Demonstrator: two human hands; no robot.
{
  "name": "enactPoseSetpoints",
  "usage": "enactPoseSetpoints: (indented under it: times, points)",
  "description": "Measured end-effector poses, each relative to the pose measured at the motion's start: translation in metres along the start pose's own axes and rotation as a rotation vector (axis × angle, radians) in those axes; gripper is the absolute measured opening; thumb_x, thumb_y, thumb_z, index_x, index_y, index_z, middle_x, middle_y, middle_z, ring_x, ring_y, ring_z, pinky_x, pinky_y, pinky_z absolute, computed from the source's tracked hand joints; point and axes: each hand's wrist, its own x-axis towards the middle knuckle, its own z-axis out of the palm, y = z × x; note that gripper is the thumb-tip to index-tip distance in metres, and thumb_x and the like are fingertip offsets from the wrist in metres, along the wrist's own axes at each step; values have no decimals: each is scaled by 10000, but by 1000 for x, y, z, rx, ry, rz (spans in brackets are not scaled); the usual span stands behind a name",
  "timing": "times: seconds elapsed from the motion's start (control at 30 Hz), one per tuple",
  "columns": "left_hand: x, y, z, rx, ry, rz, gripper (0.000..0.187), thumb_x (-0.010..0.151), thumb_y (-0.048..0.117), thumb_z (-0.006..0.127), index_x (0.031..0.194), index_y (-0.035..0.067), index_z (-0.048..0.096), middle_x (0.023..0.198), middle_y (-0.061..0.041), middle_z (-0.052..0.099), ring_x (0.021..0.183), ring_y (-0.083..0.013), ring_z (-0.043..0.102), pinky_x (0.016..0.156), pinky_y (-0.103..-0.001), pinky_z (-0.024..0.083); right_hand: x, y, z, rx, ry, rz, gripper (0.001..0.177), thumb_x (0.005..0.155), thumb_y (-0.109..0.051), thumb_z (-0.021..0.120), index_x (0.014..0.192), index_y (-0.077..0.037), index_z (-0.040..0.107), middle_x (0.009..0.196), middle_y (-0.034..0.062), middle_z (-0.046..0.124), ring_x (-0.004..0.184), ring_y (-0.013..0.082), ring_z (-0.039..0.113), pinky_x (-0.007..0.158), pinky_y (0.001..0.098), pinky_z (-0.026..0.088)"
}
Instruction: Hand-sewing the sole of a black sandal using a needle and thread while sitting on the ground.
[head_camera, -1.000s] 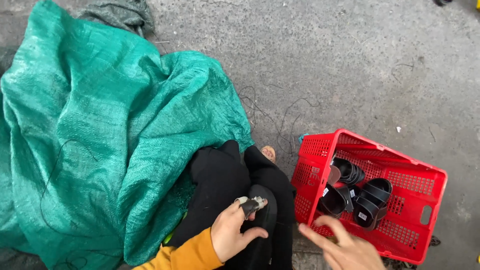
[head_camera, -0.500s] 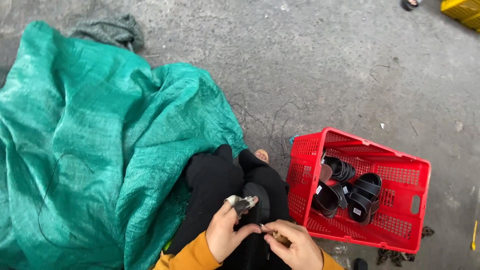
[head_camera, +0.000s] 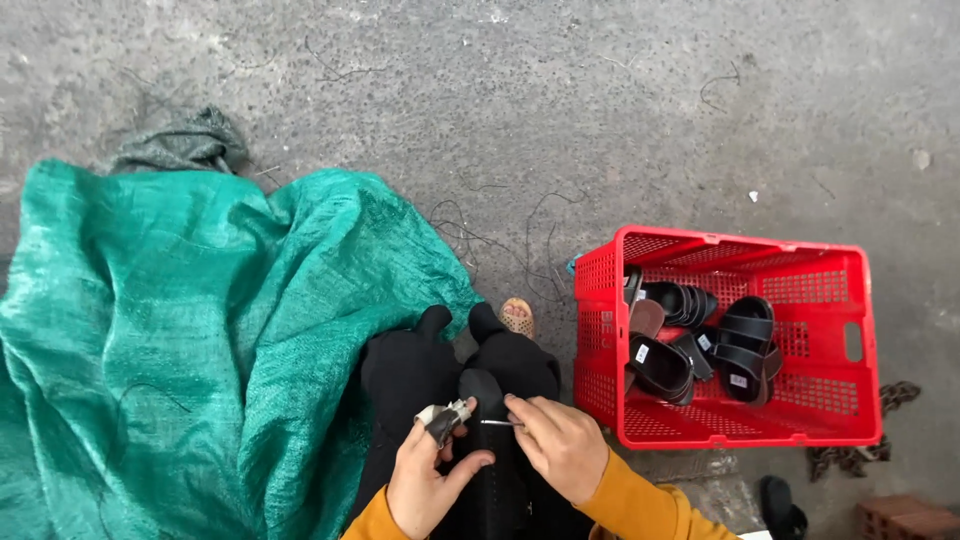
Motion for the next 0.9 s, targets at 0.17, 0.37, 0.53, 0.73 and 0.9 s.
enactPoseSetpoints:
  times: [0.17, 0.37, 0.53, 0.73, 0.9]
  points:
    - [2, 6, -7, 124, 81, 115, 463, 594, 139, 880, 1029, 114, 725, 853, 7, 632, 654, -90, 567, 552, -197, 468, 0, 9, -6, 501, -101, 270, 71, 725, -4, 666, 752, -42, 613, 810, 12, 534, 531, 109, 460, 489, 229, 383]
    - [21, -9, -81, 458, 388, 251, 109, 743, 63, 723, 847, 54, 691, 850, -60, 705, 660, -168, 645, 599, -275, 511, -39, 18, -30, 893, -519, 149, 81, 791, -37, 672, 758, -62, 602, 925, 53, 581, 677, 142, 549, 595, 249, 443]
    - [37, -6, -112, 1088, 330, 157, 553, 698, -123, 533, 1188, 103, 653, 1178, -171, 604, 1239, -402, 478, 1047, -497, 404, -92, 31, -12, 715, -655, 265, 121, 855, -163, 705, 786, -100, 629, 599, -30, 563, 485, 102, 478, 457, 240, 373]
    - [16, 35, -44, 656, -184, 525, 208, 764, 219, 708, 680, 39, 645, 1151, -143, 548, 1239, -398, 418, 941, -466, 393, -87, 12, -11, 492, -352, 204, 308, 725, -137, 753, 1033, -153, 743, 616, -2, 741, 377, 92, 587, 351, 225, 455]
    - [11, 18, -67, -795, -411, -128, 291, 946, 87, 497, 1037, -144, 649, 1257, -345, 574, 784, -273, 689, 400, -195, 364, -83, 13, -28, 793, -258, 321, 329, 693, 40, 684, 1004, -35, 759, 688, 53, 789, 382, 34, 485, 333, 189, 359]
